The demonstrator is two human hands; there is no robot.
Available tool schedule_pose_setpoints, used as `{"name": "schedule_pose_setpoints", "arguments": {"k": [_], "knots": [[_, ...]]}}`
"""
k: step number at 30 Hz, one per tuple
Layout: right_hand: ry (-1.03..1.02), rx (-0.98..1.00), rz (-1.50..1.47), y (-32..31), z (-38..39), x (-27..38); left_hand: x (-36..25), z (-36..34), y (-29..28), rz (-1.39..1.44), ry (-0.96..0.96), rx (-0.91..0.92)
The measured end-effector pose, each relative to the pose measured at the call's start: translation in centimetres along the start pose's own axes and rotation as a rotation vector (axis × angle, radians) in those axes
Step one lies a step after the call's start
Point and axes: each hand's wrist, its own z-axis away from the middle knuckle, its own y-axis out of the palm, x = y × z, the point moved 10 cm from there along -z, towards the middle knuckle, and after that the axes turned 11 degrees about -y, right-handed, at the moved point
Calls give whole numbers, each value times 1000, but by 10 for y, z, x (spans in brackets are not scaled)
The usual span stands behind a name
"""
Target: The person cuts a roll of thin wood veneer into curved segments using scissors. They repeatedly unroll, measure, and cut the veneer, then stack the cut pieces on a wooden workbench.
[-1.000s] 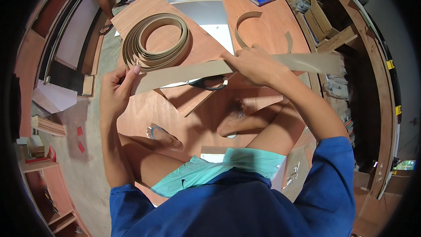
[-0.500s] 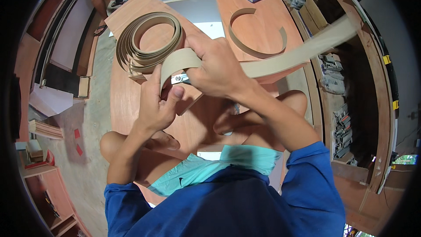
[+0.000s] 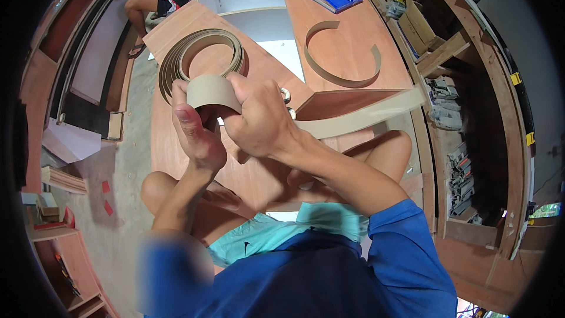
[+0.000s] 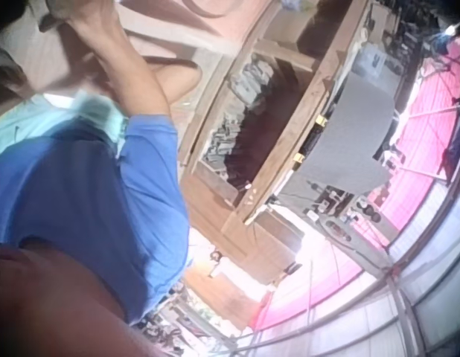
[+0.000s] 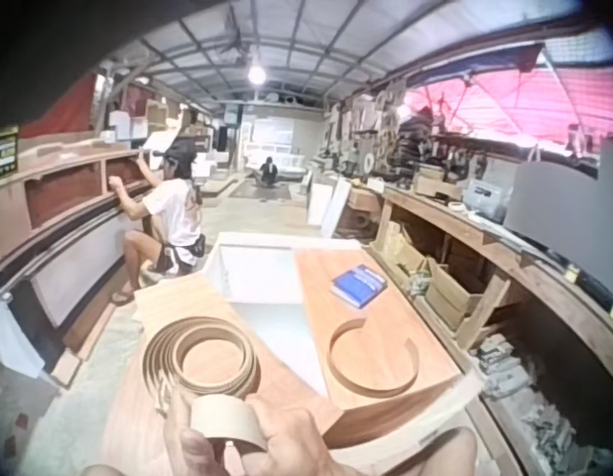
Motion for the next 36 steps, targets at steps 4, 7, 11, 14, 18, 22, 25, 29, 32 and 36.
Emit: {"name": "schedule_pose_setpoints", "arguments": {"k": [4,7,11,14,18,22,25,29,32,36], "knots": [[-49,51,64,12,2,-10,-1,-4,-8,214,-117,-98],[42,179,124,17,10,-22,-4,-11,-20,192,-142,-16],[59,135,188,-30,0,-19,-9,-17,-27,-65,-148,-50],[60,-89,21,-56,-7,-14,15,-5,-6,-242,-157,60],[16,-192,-50,-51,-14,-8,52,22,27,-162,-266,258],[-15,-58,150,-39,-17,-1,79,35,21,265,-355,226],[-20,93,437,-41,-8,-20,52,-1,-11,266,-260,50],[69,223,627,-38,-8,-32,9,-11,-8,-406,35,46],[59,250,598,-26,-3,-34,31,-7,9,-413,-341,337],[65,185,316,5,-1,-40,54,-5,-10,61,-446,33]]}}
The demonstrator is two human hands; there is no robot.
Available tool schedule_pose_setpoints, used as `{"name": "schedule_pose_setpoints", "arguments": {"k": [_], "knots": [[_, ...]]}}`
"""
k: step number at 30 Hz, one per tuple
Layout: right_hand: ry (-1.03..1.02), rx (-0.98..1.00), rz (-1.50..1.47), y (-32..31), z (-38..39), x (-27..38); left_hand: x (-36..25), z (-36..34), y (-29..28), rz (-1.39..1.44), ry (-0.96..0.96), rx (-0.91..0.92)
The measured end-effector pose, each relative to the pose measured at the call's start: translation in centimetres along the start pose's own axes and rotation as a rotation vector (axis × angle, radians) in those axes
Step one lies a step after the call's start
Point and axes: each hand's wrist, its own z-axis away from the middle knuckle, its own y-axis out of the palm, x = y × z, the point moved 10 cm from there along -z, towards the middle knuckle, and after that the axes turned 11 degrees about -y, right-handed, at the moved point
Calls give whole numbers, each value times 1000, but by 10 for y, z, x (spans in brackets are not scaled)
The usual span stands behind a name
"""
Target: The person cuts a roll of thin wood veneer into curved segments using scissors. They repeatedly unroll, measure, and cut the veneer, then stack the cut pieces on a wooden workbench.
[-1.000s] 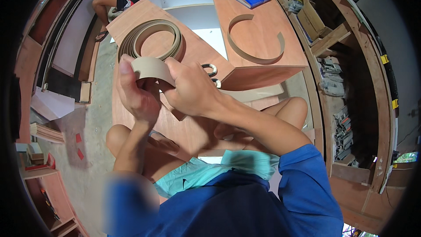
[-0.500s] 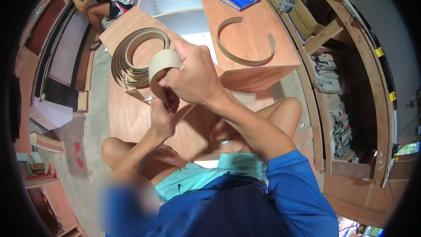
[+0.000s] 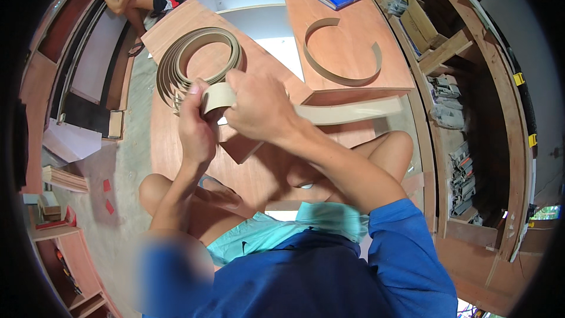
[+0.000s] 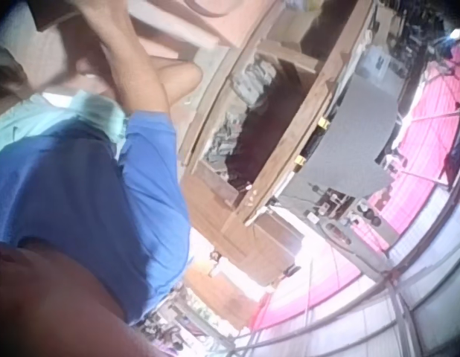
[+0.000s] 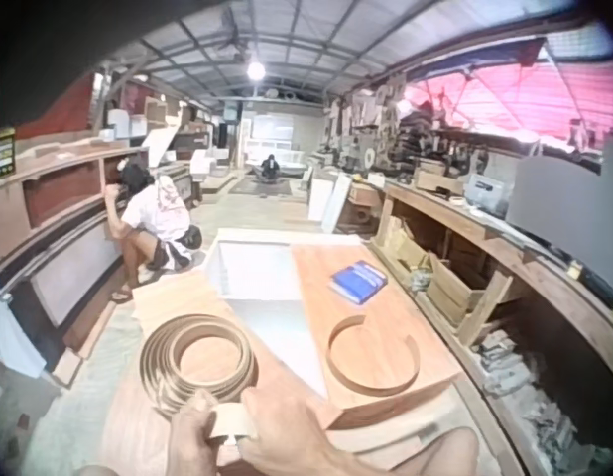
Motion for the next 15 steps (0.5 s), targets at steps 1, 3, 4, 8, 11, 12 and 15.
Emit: {"name": "schedule_pose_setpoints", "arguments": {"k": [1,3,4,8,11,12,15], "knots": [[-4,-7,-4,8,1,3,-9,2,1,165,27,-15],[-10,-21,-13,23,3,9,-20,3,-10,153,110,-90],[33,35,-9,33,5,4,-27,3,-14,109,137,-129],[-113,-126,-38,9,-8,10,-32,12,0,-223,160,-50],[-115,95,44,-4,-15,23,-35,10,-13,-226,132,-107],[-137,166,145,-9,-14,26,-39,7,-22,-138,75,-129],[-45,182,221,-28,-8,6,-42,1,-43,-41,88,-71]]}}
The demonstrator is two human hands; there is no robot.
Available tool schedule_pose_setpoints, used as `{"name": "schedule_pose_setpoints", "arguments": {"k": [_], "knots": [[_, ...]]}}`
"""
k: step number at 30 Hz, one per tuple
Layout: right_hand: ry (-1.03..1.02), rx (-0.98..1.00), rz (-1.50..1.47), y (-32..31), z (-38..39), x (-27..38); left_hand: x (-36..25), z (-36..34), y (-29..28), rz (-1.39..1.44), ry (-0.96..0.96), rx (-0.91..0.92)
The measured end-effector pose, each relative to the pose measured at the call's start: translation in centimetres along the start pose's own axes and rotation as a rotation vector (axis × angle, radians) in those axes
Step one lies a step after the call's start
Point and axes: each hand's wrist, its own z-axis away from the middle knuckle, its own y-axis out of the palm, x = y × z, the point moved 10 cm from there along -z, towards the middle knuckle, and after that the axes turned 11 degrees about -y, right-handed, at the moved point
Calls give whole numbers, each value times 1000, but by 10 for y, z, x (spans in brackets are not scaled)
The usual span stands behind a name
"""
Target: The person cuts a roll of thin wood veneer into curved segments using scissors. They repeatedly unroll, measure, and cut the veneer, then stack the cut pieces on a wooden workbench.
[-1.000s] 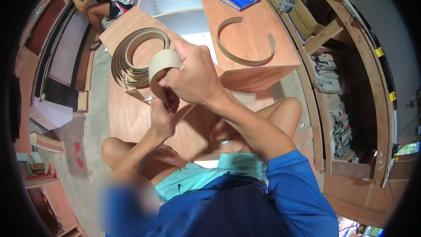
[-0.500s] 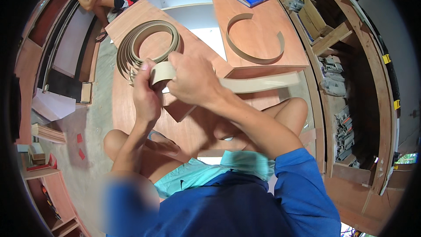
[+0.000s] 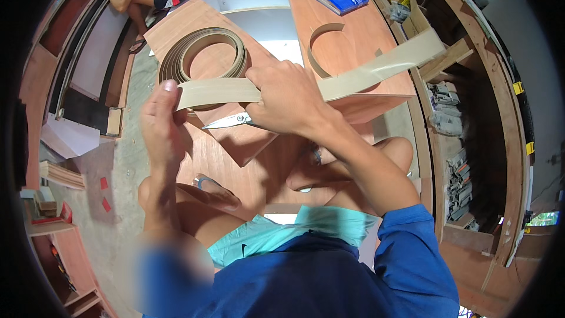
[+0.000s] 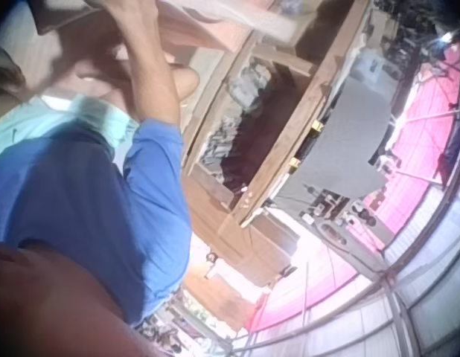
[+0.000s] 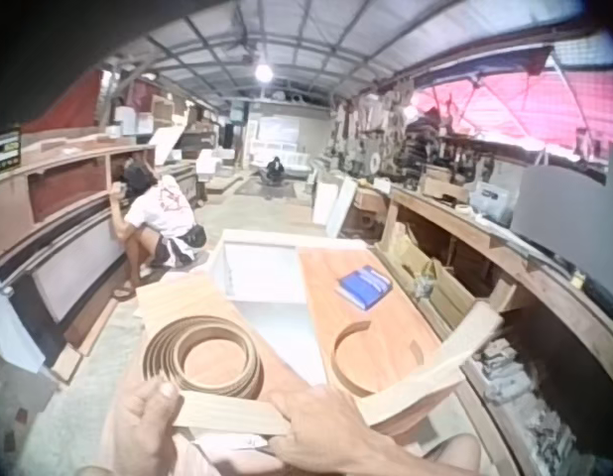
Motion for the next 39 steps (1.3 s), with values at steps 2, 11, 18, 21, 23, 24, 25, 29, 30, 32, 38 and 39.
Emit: {"name": "schedule_pose_setpoints", "arguments": {"k": [2,11,18,21,23,24,25,29,30,32,38,39], "knots": [[-4,-203,-176,-4,0,2,8,7,16,46,-42,28],[86,-306,-242,6,-1,12,37,17,41,130,-192,16],[27,-300,-157,14,-6,19,72,30,47,213,-266,87],[20,-150,71,17,-4,23,60,23,39,392,-231,106],[-33,-53,126,46,13,28,27,17,27,444,-166,-51],[8,20,128,69,21,20,33,22,25,490,-210,-311],[83,16,48,70,21,19,37,22,29,432,-223,-193],[129,-154,-93,29,10,0,34,8,19,299,-116,16],[123,-124,-26,19,7,-2,18,6,17,77,-7,36],[135,-75,117,-2,4,-2,-15,6,25,-367,199,88],[-44,-89,136,-8,-4,28,-18,13,38,-571,39,265],[-26,-49,69,-3,-5,28,-16,14,42,-547,-20,318]]}}
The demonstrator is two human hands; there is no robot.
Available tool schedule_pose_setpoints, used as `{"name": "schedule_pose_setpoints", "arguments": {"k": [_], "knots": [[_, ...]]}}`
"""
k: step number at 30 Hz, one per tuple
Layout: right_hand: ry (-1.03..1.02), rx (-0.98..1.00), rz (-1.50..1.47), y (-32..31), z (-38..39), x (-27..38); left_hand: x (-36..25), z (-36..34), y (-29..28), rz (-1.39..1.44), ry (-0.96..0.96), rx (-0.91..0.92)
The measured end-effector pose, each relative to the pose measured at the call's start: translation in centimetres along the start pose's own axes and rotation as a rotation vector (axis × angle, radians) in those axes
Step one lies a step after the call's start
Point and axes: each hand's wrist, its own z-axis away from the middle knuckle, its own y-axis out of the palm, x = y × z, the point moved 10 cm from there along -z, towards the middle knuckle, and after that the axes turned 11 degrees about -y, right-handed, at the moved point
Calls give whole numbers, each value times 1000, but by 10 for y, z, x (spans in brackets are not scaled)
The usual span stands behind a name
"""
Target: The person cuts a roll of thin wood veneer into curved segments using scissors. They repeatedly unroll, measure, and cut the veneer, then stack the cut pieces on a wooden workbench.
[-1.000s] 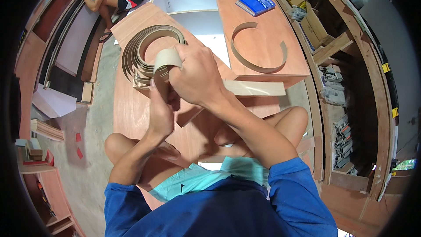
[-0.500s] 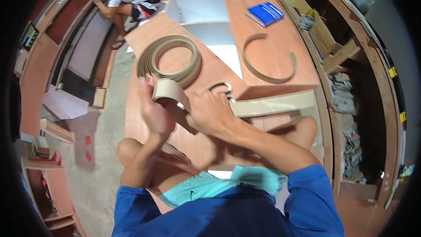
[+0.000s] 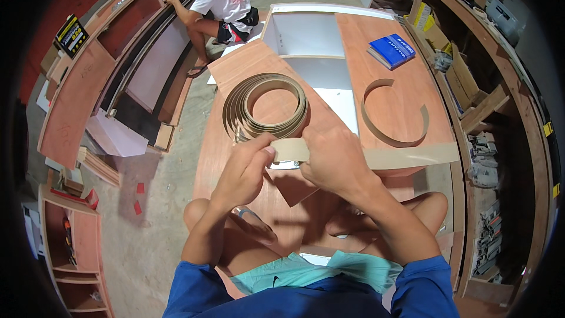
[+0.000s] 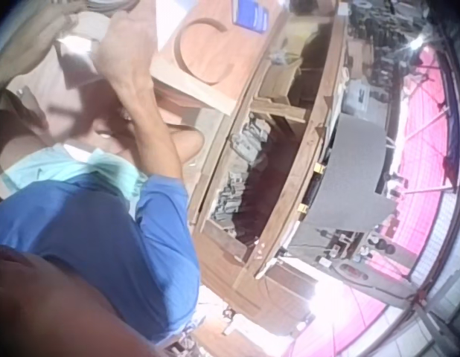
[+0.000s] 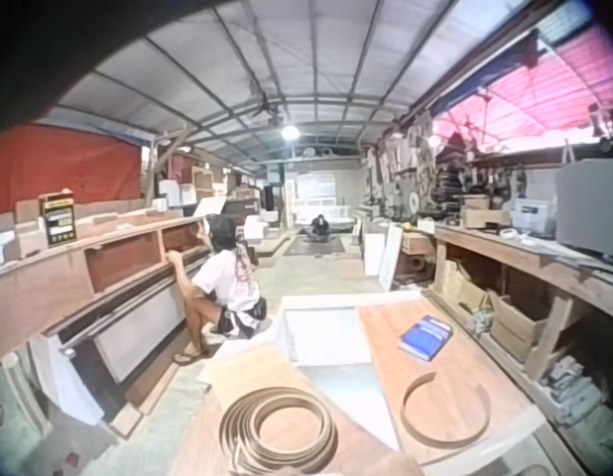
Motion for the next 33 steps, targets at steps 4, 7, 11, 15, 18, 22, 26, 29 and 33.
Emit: {"name": "schedule_pose_setpoints", "arguments": {"k": [4,7,11,15,18,22,26,29,33], "knots": [[81,-25,-344,13,-9,5,14,-3,17,241,96,-99],[78,-156,-548,25,-14,4,22,2,20,602,102,-239],[-50,-105,-523,24,-8,16,26,3,-11,589,62,-221],[-45,-42,-146,10,4,5,26,9,-21,669,50,-179],[59,-180,-423,2,6,4,26,9,-9,554,79,-245],[-9,-306,-593,-10,-7,18,42,14,27,513,68,-261],[-112,-265,-472,1,-1,22,16,20,10,565,58,-267],[-111,-249,-393,9,2,25,23,21,16,588,33,-276],[-101,-168,-312,-7,-10,37,81,23,54,608,-35,-259]]}}
